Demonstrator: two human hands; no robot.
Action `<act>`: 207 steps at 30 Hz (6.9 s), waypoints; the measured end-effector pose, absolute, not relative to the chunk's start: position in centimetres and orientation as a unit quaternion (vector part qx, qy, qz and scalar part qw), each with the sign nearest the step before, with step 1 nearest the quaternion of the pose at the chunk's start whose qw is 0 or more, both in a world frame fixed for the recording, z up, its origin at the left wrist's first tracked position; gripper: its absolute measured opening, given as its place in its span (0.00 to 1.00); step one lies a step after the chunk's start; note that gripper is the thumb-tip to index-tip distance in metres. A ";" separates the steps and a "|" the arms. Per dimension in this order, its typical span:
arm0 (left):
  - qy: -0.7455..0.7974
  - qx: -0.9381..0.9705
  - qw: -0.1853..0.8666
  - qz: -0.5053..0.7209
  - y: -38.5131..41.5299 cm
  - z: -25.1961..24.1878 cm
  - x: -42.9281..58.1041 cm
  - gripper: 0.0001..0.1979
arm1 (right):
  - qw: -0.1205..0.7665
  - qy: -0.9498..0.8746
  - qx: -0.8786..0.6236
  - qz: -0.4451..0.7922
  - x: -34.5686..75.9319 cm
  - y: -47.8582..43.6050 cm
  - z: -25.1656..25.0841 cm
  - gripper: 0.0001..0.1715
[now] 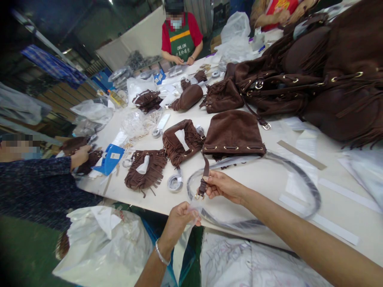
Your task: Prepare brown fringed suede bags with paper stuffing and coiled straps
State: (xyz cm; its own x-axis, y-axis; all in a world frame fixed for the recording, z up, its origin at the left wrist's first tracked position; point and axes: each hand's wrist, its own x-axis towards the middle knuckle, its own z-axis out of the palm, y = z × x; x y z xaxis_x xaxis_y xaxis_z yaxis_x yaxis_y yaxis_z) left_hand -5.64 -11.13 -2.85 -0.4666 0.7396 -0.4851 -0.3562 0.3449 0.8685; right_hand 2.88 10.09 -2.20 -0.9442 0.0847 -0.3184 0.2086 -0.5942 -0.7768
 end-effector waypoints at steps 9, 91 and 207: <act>0.629 0.146 0.505 0.573 -10.3 -3.6 -5.3 0.12 | 0.052 0.492 0.200 -0.846 2.5 9.7 -3.0 0.20; 0.607 0.098 0.476 0.629 -2.8 -3.5 -4.2 0.23 | -0.001 0.520 0.198 -0.831 2.1 9.8 -6.4 0.16; 0.496 -0.115 0.616 0.601 8.4 -7.1 -15.1 0.12 | -0.005 0.737 0.249 -0.629 2.6 11.4 -7.5 0.22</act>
State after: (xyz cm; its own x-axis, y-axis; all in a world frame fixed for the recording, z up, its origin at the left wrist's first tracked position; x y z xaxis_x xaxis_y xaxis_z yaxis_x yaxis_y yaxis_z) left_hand -15.06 8.40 -7.07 -0.2143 0.6273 -0.7487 -0.8545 0.2509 0.4548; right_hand 2.56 11.44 -7.53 -0.8759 0.3735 -0.3053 0.3601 0.0851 -0.9290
